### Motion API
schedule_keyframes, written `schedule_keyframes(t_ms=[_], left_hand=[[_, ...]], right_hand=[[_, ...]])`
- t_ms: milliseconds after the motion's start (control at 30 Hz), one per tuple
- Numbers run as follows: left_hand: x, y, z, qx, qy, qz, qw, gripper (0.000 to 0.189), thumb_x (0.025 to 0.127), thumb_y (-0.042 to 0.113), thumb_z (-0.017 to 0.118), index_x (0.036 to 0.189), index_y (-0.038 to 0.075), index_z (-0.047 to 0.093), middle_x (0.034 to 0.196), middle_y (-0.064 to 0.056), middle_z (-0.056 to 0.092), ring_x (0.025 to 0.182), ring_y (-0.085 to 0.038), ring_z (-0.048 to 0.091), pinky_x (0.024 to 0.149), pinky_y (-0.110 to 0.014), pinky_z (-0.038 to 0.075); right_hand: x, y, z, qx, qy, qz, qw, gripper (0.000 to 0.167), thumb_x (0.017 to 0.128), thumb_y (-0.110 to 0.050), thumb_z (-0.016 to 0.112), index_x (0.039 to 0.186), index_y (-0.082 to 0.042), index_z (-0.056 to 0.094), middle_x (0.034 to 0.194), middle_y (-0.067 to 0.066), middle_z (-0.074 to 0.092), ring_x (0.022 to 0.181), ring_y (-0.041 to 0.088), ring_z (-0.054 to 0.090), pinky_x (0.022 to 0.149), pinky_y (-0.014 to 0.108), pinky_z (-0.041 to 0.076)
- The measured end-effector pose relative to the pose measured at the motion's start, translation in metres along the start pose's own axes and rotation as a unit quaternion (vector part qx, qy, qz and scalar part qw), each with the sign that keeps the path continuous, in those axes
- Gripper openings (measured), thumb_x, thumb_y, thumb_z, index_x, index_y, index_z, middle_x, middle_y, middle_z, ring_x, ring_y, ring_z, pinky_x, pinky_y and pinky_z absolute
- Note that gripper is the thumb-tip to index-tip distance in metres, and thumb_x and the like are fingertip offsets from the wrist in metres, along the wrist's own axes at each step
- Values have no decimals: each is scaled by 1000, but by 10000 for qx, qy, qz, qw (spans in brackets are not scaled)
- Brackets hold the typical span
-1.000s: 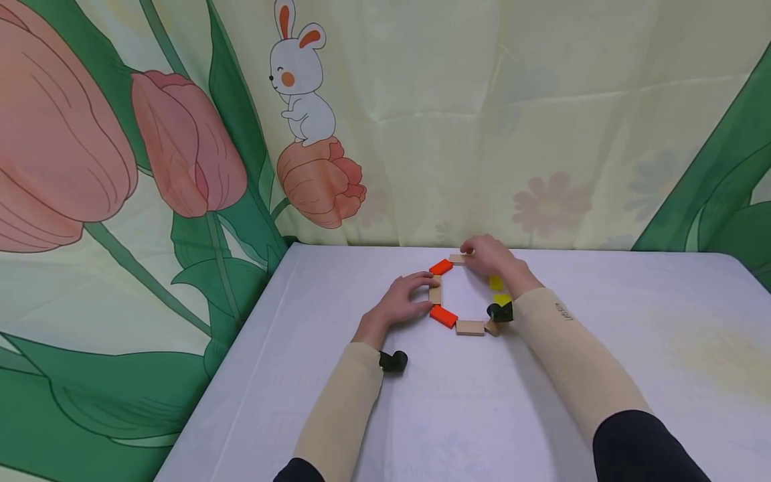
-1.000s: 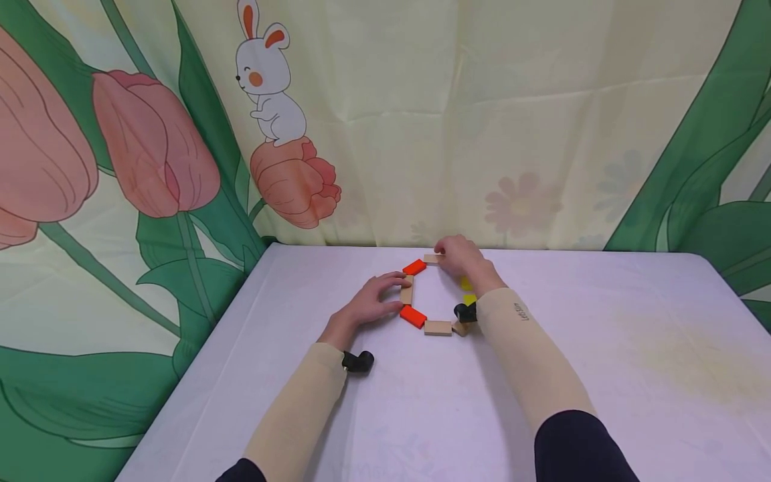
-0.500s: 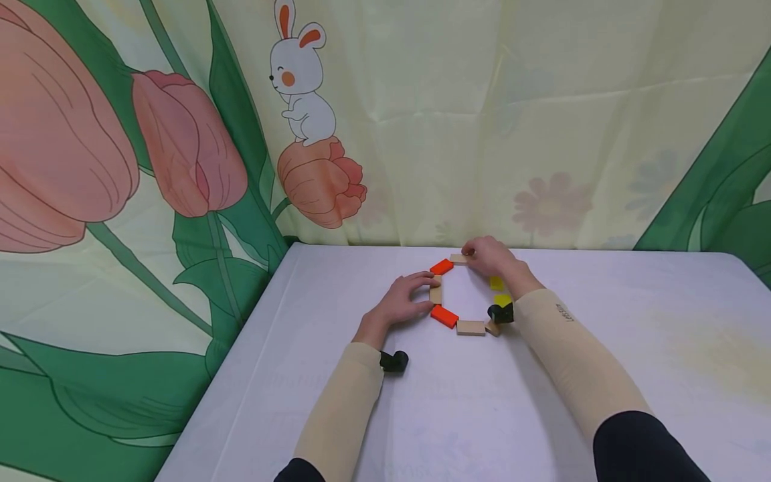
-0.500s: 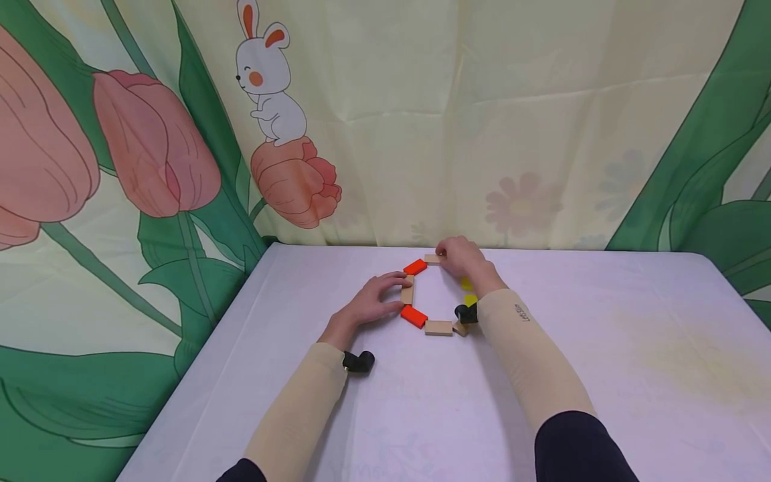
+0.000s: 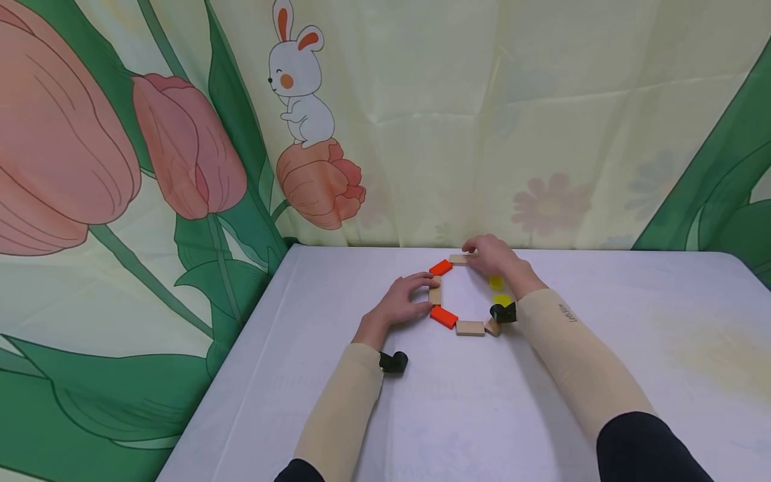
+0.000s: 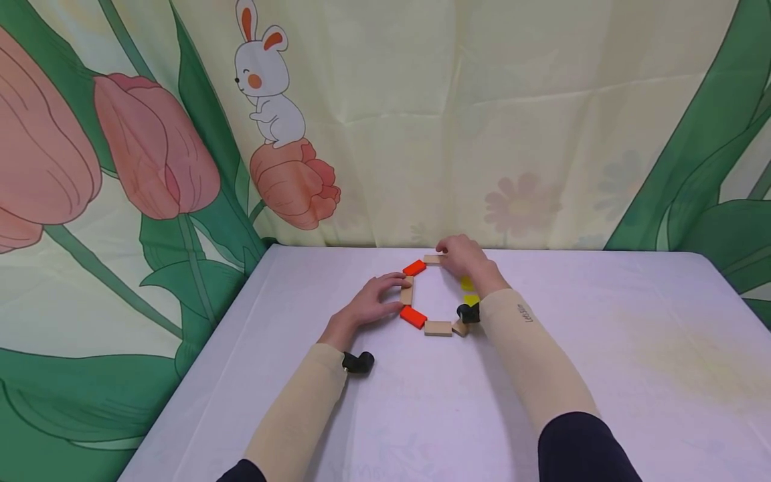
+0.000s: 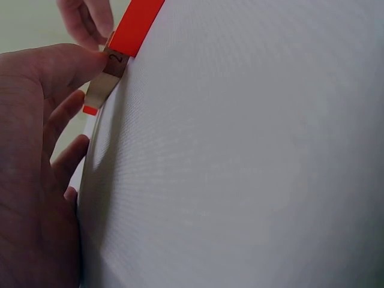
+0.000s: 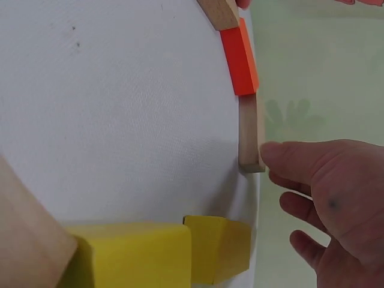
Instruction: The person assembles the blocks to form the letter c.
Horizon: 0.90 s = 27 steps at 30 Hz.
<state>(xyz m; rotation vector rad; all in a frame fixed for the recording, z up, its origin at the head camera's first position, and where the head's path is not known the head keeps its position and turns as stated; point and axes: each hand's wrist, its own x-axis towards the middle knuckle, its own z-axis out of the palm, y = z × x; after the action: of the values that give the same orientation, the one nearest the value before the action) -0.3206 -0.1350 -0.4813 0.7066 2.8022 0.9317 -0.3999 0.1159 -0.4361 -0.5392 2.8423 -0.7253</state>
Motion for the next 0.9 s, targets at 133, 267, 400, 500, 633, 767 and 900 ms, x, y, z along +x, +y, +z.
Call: schedule_keyframes(t_ms=[133,267,400,500,633,767,900], left_hand=[[1,-1,0,21,-6,-13,10000,47,94,26,65,140,22,60,155,0,44,144,-19,34,122,-46,15],[2,-1,-1,-25,-15,-17,10000,47,94,25,65,140,21,60,155,-1,44,145,-20,34,122,-47,14],[2,0,-1,-64,5,-22,10000,47,93,25,65,140,20,61,155,-2,44,144,-21,34,121,-47,15],[2,0,-1,-69,4,-5,10000,47,94,24,65,140,20,61,155,-2,44,144,-22,34,121,-47,15],[3,0,0,-49,14,22,10000,47,94,24,65,140,20,61,155,-2,44,144,-22,34,121,-48,16],[3,-1,0,-33,22,28,10000,47,94,25,65,140,20,61,154,-2,44,144,-22,35,121,-48,17],[4,-2,0,-50,17,50,10000,47,94,26,65,140,20,61,155,-2,44,144,-23,35,121,-49,18]], right_hand=[[-2,1,-6,-55,38,-32,10000,35,98,-11,62,131,0,63,127,22,60,115,39,53,104,55,43],[-6,6,-11,-130,103,-88,9998,37,97,-12,64,130,2,62,125,23,61,115,40,54,103,55,44],[-12,12,-15,-98,121,-23,9999,39,97,-14,65,132,2,61,126,24,60,114,40,53,102,55,45],[-18,15,-17,-100,113,26,9999,40,96,-16,65,132,3,61,125,24,60,112,40,54,99,55,46],[-24,19,-18,-85,107,112,9998,41,96,-18,66,131,2,61,123,24,60,109,39,54,96,54,49],[-30,23,-19,-77,95,165,9998,41,96,-19,67,130,2,61,120,24,60,105,38,54,95,53,49],[-36,26,-19,-206,77,87,9997,42,95,-21,68,129,3,62,115,22,61,100,36,55,92,52,49]])
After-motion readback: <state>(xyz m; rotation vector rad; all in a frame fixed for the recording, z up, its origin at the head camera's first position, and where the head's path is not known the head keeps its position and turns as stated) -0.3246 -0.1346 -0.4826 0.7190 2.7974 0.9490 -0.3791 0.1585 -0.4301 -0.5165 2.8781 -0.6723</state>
